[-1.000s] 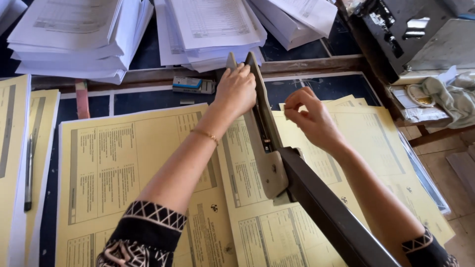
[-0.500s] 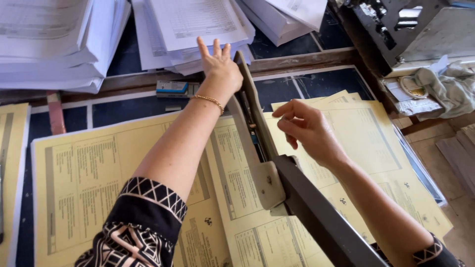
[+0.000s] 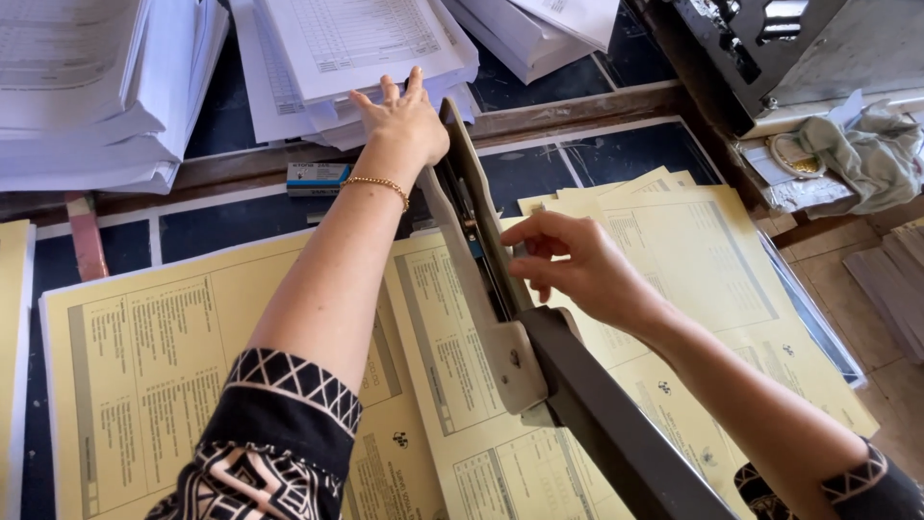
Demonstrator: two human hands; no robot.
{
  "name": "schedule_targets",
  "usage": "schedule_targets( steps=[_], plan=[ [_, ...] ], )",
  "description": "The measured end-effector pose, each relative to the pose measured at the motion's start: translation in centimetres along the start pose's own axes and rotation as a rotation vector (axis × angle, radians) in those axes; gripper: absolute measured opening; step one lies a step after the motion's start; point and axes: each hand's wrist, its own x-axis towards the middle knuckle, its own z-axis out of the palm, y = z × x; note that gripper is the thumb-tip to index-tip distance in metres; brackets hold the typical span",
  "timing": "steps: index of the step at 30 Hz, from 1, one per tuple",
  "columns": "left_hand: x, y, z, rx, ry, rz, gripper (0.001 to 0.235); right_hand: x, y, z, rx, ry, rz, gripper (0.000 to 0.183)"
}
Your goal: Gathering multiple sheets of paper, aligning them, and using a heavy-duty stapler to bind them into sets.
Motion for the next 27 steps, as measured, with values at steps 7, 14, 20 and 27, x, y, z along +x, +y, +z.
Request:
schedule_targets(
  steps=[7, 14, 20, 27],
  plan=[
    [0.1, 0.1, 0.4, -0.047, 0.043, -0.004, 0.089, 1.1, 1.3, 0.6, -0.305, 0.154, -0.243, 0.018],
    [-0.3, -0.1, 0.6, -0.114, 0.081, 0.019, 0.085, 2.5, 0.8, 0.5, 0.124, 0.143, -0.142, 0.025],
    [-0.8, 0.1, 0.8, -0.177, 0.071, 0.035, 0.083, 2.4, 0.6, 0.8, 0.17, 0.206, -0.057, 0.013],
    [-0.5, 0.0, 0.9, -0.192, 0.076, 0.038, 0.08, 2.3, 0.6, 0.5, -0.068, 0.118, -0.112, 0.006]
  ],
)
